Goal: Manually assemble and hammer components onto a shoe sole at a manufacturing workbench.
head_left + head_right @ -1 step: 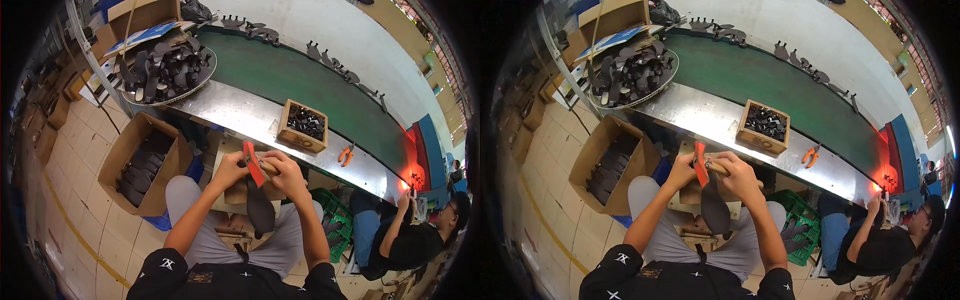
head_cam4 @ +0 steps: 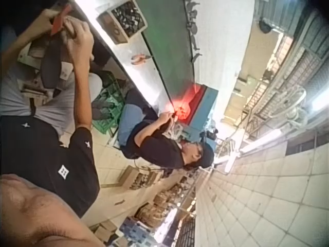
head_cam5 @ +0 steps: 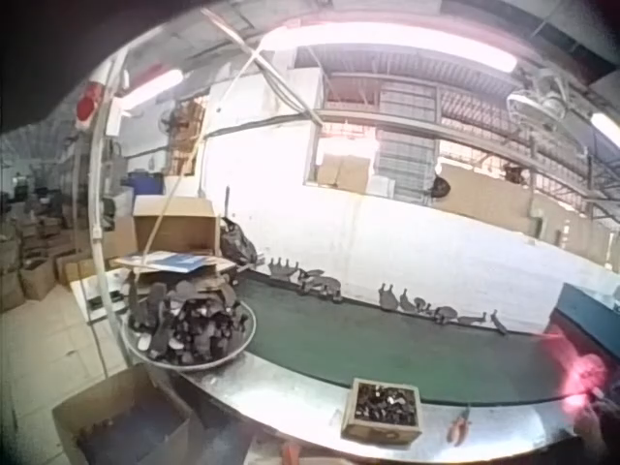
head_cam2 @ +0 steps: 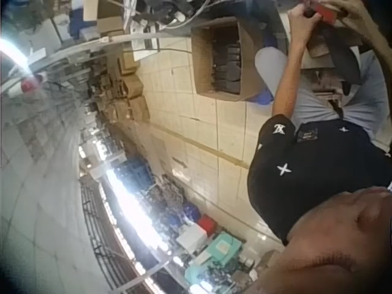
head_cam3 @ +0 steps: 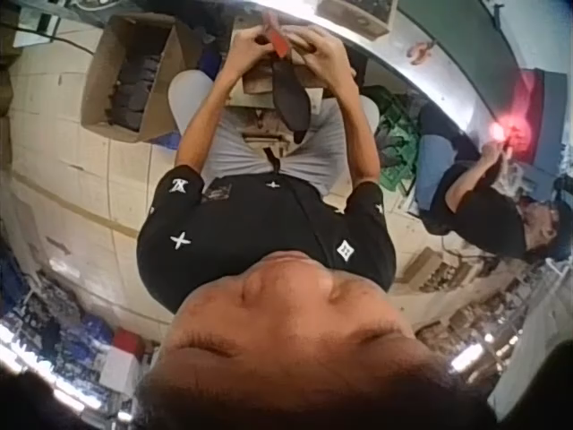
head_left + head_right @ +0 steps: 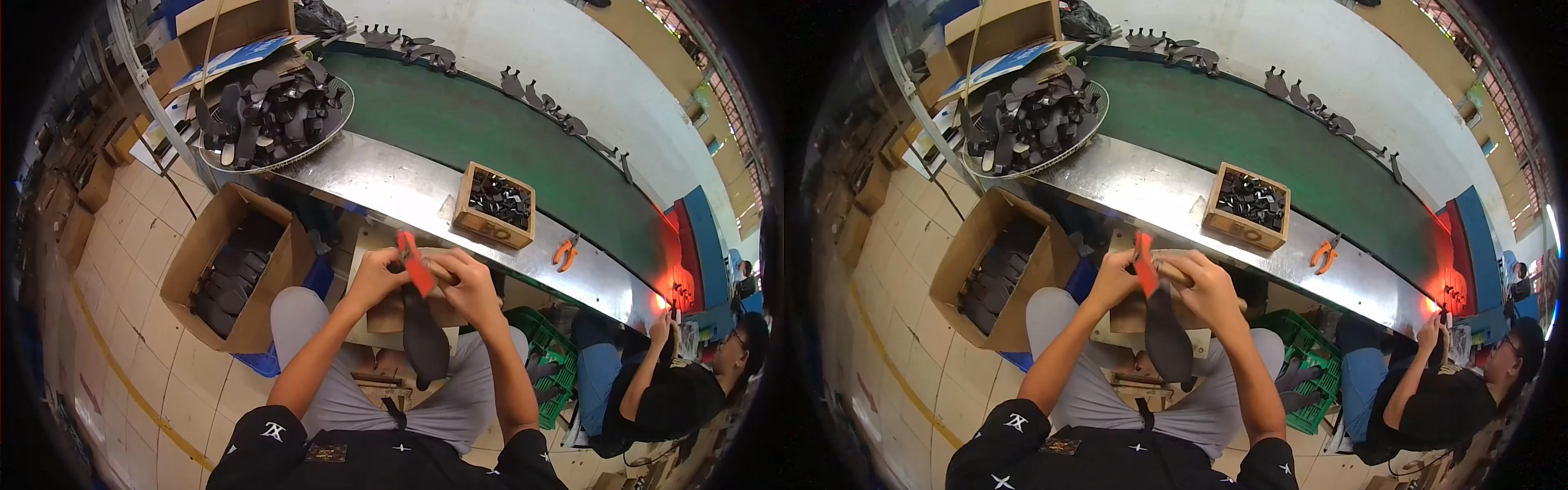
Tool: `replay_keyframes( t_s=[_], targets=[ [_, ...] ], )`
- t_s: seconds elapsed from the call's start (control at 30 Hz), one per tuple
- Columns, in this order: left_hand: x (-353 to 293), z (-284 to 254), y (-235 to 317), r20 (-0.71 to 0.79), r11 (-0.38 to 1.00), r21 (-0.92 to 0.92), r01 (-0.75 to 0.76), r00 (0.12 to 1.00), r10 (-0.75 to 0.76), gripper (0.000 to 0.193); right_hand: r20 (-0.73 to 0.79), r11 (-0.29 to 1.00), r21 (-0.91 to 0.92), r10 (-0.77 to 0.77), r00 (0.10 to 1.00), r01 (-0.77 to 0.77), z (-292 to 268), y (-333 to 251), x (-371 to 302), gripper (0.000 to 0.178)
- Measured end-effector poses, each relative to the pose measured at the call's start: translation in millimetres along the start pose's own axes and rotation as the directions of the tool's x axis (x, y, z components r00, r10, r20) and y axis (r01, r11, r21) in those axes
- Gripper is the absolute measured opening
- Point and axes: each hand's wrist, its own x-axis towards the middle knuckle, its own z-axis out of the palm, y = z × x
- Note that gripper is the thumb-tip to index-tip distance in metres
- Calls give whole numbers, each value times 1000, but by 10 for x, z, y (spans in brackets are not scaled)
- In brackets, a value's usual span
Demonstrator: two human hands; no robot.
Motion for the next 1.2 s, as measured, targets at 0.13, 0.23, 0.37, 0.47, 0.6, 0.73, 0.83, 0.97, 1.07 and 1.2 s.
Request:
replay_keyframes(
  t_s=[0.13,0.23,0.37,0.47,0.6,0.73,0.83,0.97,1.07,1.2],
  targets=[
    [-26,14,-10,33,981,-194,30,999,-24,29,-178,937,298,245,953,-185,90,-175,-264,24],
    [-26,14,-31,21,983,-185,-10,1000,14,28,-128,875,367,384,914,-316,35,-301,-477,28],
    [-38,21,-47,66,953,-290,81,996,-65,27,-179,951,213,262,948,-223,-78,-432,-602,31],
    [-27,-4,-53,53,966,-250,60,997,-48,26,-108,962,119,260,959,-248,-166,-640,-532,32],
    [3,25,5,47,976,-207,63,997,-54,27,14,963,85,255,967,-256,-215,-623,-425,32],
    [-24,12,62,45,976,-212,53,998,-44,29,-53,984,51,173,983,-171,-299,-749,-472,35],
    [-5,31,54,50,979,-197,42,998,-33,26,31,977,-2,212,977,-212,-164,-542,-486,35],
    [-33,7,13,81,987,-113,119,991,-110,46,-180,997,-20,76,981,-81,-240,-625,-453,28],
    [-88,-16,10,29,981,121,-150,989,148,90,-193,999,-33,31,981,-38,-591,-1037,-584,35],
    [-101,4,-37,121,877,475,-73,993,17,124,-133,1000,-18,-9,991,7,-343,-863,-506,34]
  ],
)
